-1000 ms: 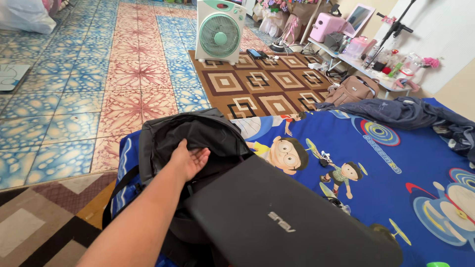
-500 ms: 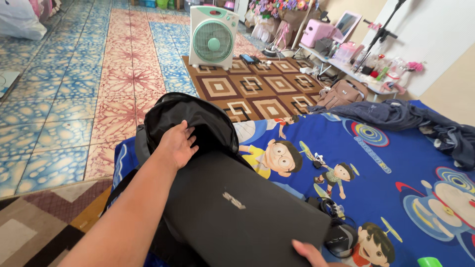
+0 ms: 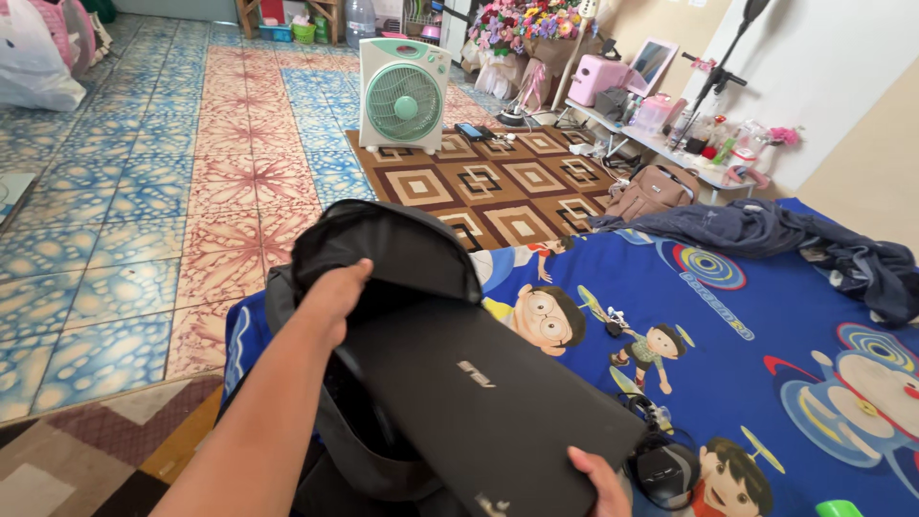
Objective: The person opens a gray backpack on a bed and packs items into it one at a time: a dark pouch, a paper cutter, a laptop, a green water bottle, and headphones. They then zip the compartments closed and adjust the bag.
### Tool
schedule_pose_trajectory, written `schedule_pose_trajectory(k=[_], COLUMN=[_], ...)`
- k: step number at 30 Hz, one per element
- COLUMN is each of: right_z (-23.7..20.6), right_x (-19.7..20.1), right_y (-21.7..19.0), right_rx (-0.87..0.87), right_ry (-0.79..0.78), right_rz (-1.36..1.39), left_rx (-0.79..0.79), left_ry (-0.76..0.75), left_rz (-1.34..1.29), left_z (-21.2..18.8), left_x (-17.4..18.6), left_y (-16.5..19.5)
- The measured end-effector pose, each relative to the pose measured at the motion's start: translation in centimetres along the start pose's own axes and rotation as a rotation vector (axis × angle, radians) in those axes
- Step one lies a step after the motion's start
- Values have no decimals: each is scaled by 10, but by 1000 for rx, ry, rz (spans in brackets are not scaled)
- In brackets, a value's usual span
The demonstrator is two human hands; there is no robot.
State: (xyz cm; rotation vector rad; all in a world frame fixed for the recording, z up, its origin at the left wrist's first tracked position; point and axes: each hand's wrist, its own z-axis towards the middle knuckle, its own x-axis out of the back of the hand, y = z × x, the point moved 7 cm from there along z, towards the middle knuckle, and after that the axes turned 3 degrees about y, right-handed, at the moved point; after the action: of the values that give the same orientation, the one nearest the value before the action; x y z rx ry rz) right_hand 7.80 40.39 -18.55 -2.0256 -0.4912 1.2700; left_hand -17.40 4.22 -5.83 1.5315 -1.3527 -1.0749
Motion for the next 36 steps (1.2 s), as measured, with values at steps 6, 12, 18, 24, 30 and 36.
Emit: schedule_pose_trajectory(k=[6,12,18,24,30,36], right_z=[-27,-44,-14,13,15,16], right_x=[-48,-147,-210,-228,-220,-202], right_y=[-4,14,51,88,103,111], right_rx=[-130,-190,-212,-285,-417,-676], right_ry=[60,-117,-277,-342,-493,-478], right_rz=[-31,50,13,-38,-112,-412], left_rx=[6,-75,-160,-162,-77,-69], left_ry=[37,-21,-91,-168,-372,-292], left_rz=[76,-194,-350,-471,-599,-383], left_z=[-18,-1,13,-4,-25,-35], left_x=[-22,-29,-40,-38,-51,-45], left_y=[-13,-19,-29,-32,-22,-22])
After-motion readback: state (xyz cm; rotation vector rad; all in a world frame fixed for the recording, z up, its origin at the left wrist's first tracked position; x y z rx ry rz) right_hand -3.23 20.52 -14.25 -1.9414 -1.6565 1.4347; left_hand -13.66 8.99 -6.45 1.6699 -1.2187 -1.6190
